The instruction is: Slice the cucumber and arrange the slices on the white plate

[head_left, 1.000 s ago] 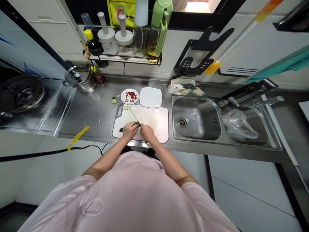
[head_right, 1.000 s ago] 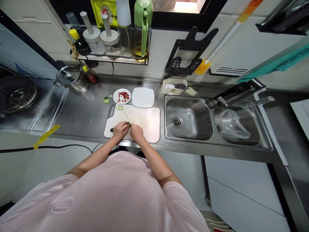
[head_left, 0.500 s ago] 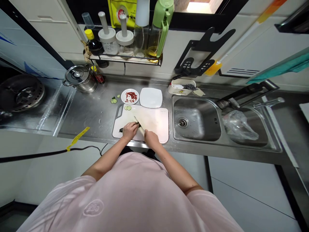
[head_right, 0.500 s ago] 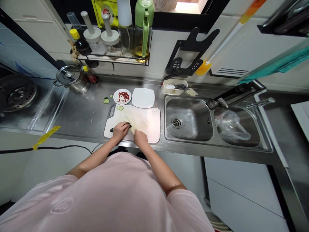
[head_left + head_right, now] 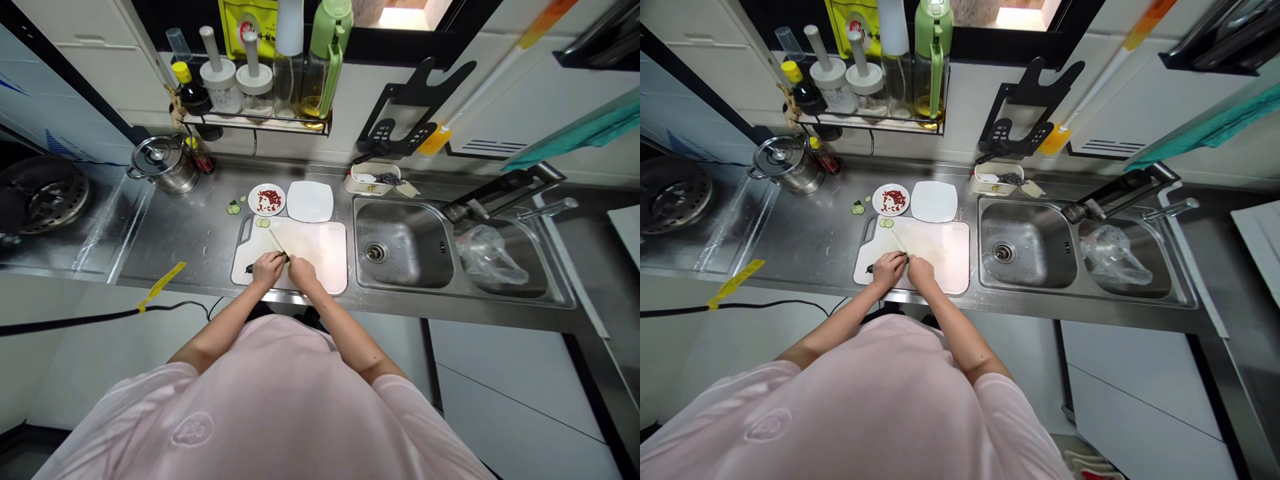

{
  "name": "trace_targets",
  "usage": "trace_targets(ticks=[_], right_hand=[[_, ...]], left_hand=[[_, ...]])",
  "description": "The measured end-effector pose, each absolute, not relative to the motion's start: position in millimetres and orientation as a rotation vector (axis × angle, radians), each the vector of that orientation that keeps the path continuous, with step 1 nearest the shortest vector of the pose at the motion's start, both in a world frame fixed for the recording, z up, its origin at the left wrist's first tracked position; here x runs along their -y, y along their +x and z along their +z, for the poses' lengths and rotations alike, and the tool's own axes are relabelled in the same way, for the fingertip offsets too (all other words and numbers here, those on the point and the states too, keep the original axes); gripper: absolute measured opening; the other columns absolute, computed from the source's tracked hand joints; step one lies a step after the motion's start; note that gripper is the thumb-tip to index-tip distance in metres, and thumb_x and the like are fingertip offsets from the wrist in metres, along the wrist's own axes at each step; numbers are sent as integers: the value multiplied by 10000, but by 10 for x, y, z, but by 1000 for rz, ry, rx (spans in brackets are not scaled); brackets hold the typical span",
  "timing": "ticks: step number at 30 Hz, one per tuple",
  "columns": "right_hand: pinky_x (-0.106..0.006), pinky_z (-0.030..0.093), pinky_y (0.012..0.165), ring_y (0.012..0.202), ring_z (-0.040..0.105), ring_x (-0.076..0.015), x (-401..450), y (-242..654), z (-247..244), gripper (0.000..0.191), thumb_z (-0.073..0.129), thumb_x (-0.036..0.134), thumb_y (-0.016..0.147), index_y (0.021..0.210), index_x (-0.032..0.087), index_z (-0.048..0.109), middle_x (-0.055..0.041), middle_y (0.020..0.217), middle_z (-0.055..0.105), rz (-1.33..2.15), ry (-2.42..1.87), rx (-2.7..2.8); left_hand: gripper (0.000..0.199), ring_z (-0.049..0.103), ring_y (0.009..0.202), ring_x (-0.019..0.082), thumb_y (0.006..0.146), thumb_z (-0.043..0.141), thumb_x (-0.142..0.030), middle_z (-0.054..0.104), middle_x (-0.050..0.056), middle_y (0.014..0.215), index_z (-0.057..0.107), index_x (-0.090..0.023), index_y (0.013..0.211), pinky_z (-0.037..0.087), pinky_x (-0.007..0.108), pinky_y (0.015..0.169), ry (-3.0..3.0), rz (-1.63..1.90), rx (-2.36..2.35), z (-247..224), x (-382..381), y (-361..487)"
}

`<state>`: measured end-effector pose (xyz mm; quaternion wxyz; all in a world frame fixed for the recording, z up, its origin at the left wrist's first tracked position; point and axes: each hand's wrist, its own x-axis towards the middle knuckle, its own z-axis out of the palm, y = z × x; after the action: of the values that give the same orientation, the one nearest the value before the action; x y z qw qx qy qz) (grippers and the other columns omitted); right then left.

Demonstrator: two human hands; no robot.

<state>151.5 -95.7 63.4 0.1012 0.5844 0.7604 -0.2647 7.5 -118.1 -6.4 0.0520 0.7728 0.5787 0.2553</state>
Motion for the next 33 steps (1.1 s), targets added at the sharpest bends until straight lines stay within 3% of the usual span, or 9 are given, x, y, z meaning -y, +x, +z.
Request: trace_targets(ticks=[13,33], right_hand=[[-301,426,722,891,637,-232,1319,1808,633,245,322,193,958,1096,163,522,-129,948,659,-736,1700,-2161],[-282,440,755,927,641,-208,1092,1583,607,250,321,152,951,1107,159,516,-123,978,665,-731,1737,-2192]], left_hand=[[227,589,946,186,899,497,-283,668,53,1074,705,-258,986,451,322,815,2295,795,-1764,-65,1181,87],[225,598,922,187,895,502,-277,676,52,1061,705,-244,986,455,317,789,2322,781,-1787,-46,1189,100]])
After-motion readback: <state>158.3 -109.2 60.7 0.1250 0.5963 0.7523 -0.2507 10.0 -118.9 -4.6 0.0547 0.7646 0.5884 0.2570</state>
